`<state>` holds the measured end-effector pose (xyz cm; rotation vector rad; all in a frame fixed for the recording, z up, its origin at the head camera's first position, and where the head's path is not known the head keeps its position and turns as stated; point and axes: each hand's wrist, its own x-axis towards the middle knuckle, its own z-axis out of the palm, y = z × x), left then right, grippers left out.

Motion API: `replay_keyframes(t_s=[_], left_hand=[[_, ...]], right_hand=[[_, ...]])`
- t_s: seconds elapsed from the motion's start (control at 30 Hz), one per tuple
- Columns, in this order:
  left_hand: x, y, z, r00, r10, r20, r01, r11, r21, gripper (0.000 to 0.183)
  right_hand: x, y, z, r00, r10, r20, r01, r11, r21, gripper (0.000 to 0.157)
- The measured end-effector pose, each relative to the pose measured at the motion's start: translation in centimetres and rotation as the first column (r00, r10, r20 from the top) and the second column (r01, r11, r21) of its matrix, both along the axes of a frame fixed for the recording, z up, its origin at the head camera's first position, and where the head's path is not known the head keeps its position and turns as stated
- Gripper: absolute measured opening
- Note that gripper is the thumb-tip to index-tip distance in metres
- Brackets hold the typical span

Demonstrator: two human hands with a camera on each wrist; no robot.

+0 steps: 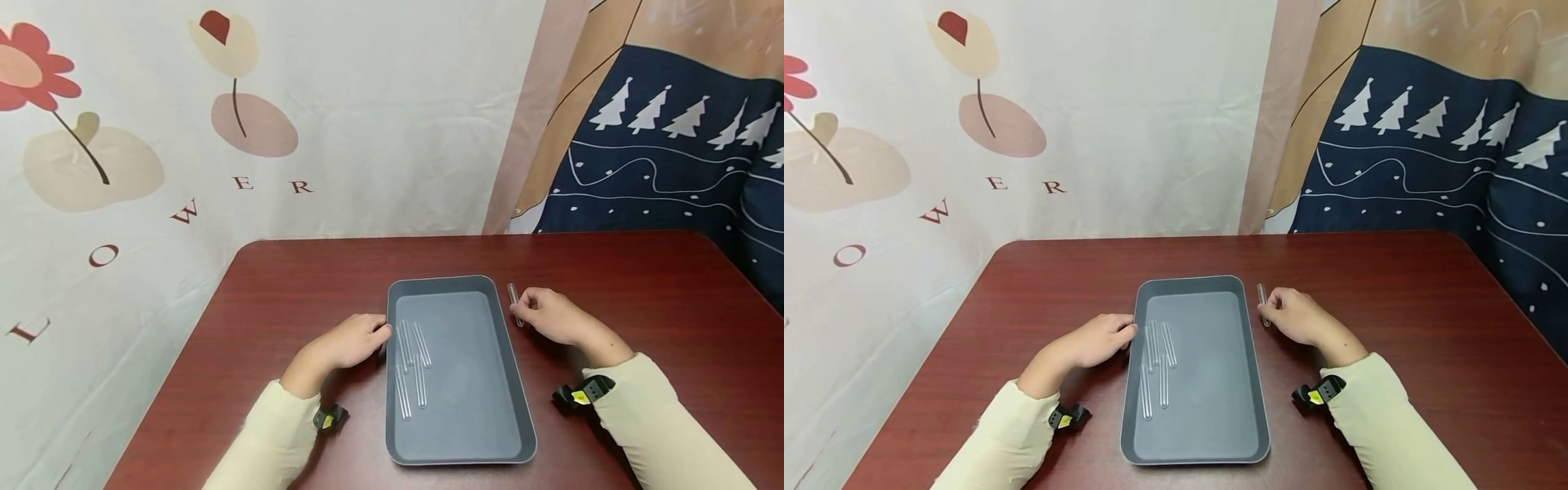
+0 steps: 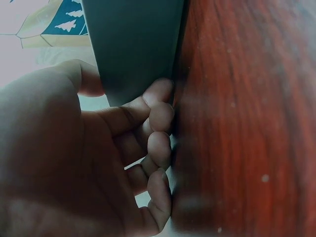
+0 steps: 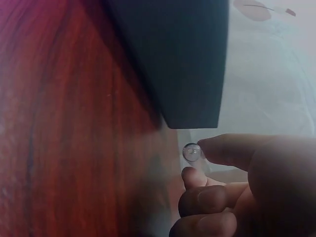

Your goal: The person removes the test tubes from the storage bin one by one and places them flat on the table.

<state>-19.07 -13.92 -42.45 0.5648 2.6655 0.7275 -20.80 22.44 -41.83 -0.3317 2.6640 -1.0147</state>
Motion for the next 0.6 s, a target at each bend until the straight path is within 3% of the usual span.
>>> replay_keyframes(t_s=[0.17, 0.43, 0.6], left_hand=[[0.15, -0.05, -0.01, 0.999, -0.017, -0.038, 0.017, 1.0, 0.006, 0.03], [0.19, -0.16, 0.01, 1.0, -0.001, -0.025, 0.001, 1.0, 0.002, 0.031], [0.21, -0.09, 0.07, 1.0, -0.002, -0.013, 0.002, 1.0, 0.006, 0.031]], right_hand=[[-0.08, 0.02, -0.36, 1.0, -0.014, 0.008, 0.014, 1.0, 0.016, 0.025], [-0.38, 0.31, -0.6, 1.0, -0.019, 0.019, 0.018, 0.999, 0.032, 0.026], [-0.25, 0.49, -0.64, 0.996, -0.034, 0.08, 0.032, 0.999, 0.03, 0.027]])
